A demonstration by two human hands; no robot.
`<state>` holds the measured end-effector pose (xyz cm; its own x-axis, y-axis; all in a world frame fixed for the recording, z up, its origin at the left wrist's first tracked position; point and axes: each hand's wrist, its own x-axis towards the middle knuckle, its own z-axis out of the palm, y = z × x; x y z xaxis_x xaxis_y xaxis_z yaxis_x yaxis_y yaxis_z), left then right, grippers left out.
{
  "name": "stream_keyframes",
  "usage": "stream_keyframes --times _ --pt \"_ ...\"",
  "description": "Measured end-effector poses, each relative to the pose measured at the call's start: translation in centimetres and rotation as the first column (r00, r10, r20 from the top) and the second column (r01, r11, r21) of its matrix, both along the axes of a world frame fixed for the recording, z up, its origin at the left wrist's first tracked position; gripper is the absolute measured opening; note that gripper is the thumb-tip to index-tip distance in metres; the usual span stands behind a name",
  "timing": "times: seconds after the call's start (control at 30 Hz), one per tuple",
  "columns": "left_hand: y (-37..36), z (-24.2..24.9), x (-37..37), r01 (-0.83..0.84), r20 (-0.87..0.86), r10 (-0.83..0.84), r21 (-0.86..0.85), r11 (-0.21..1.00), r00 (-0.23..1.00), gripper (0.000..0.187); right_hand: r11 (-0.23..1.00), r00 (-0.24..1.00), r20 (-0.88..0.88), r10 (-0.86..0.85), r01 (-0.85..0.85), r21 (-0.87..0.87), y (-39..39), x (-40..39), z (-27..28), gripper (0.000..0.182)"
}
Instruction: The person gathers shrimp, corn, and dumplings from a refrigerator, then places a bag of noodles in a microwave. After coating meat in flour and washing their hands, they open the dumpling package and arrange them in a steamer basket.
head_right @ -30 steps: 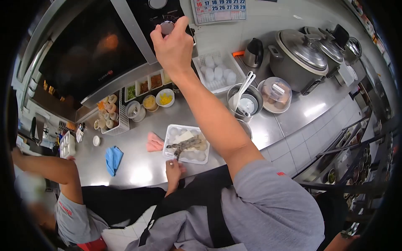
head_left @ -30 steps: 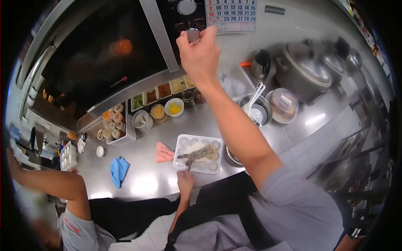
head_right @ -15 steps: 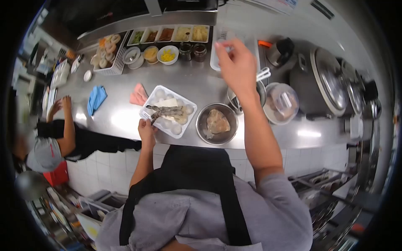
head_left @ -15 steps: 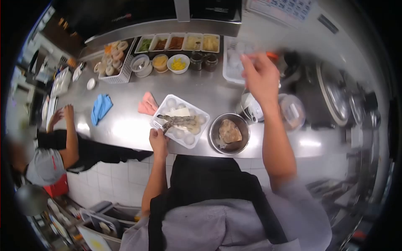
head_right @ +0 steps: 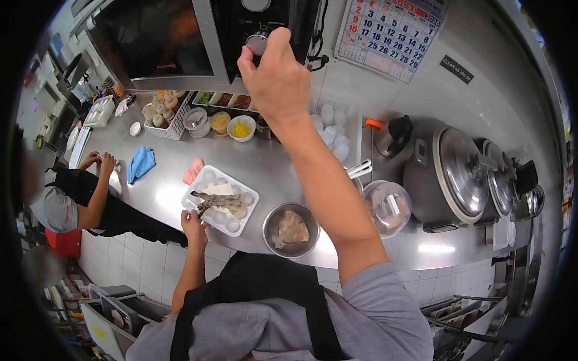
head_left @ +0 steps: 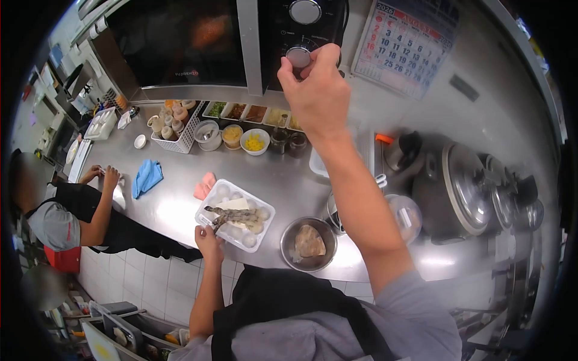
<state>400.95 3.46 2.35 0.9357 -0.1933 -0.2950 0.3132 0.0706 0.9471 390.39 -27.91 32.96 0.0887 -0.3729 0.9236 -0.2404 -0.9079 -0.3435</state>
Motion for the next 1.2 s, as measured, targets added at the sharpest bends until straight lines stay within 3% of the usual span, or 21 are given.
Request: stream_keyframes --times 0.2,0.47,0.7,0.73,0.8,0.83,0.9,0.93,0.97,1.0,1.03,1.13,1.2 --pt "0.1 -0.4 2.7 0.068 0.02 -0.068 -0.003 0.998 0.997 0.014 0.997 0.997 0.065 -0.051 0.047 0.059 -0.2 1.2 -0.1 0.039" --pt "1.1 0.4 4.7 0.119 -0.007 -0.12 -0.018 0.993 0.993 0.015 0.977 0.975 0.223 0.007 -0.053 0.205 0.9 3.2 0.0 0.039" --pt "3.1 1.2 6.9 0.068 -0.026 -0.068 0.022 0.997 0.997 0.008 0.967 0.956 0.293 0.021 -0.094 0.237 0.9 4.1 -1.3 0.043" --pt "2.7 1.7 7.1 -0.019 -0.031 0.019 0.016 1.0 0.999 0.008 0.978 0.962 0.274 0.022 -0.077 0.194 1.3 3.7 -1.3 0.038" --pt "4.0 1.2 8.7 0.1 0.038 -0.097 -0.061 0.993 0.995 0.011 0.846 1.0 0.017 0.027 -0.031 0.533 4.5 1.3 0.5 0.059" --pt "5.1 1.2 9.0 0.079 0.052 -0.074 -0.095 0.992 0.996 0.015 0.927 0.997 0.008 0.079 -0.076 0.367 3.8 0.6 -2.6 0.042" --pt "6.5 2.4 9.2 0.003 0.04 -0.001 -0.073 0.997 0.999 0.017 0.899 0.954 -0.192 0.232 -0.134 0.418 5.1 -1.4 -6.6 0.015" --pt "7.6 2.4 10.3 0.003 0.055 0.001 -0.08 0.997 0.999 0.016 0.844 0.808 -0.405 0.429 -0.197 0.499 5.4 -2.0 -9.1 0.013" --pt "9.3 2.1 11.5 0.024 0.072 -0.017 -0.106 0.994 0.997 0.016 0.777 0.576 -0.562 0.595 -0.23 0.587 5.7 -2.7 -12.7 0.014" --pt "11.0 2.0 12.2 0.035 0.103 -0.02 -0.139 0.99 0.994 0.015 0.82 0.176 -0.803 0.57 -0.181 0.542 5.8 -3.3 -15.6 0.029" --pt "11.6 2.7 11.8 0.006 0.119 0.008 -0.12 0.993 0.993 0.016 0.82 -0.04 -0.84 0.541 -0.199 0.537 5.9 -4.4 -20.3 0.046" --pt "14.2 2.5 12.3 -0.024 0.094 0.036 -0.124 0.992 0.995 0.012 0.693 -0.508 -0.602 0.616 -0.013 0.721 6.6 -4.7 -25.9 0.055" --pt "15.7 0.8 13.2 0.037 0.077 -0.023 -0.195 0.98 0.997 0.009 0.71 -0.572 -0.583 0.577 -0.001 0.704 5.1 -4.1 -28.8 0.053"
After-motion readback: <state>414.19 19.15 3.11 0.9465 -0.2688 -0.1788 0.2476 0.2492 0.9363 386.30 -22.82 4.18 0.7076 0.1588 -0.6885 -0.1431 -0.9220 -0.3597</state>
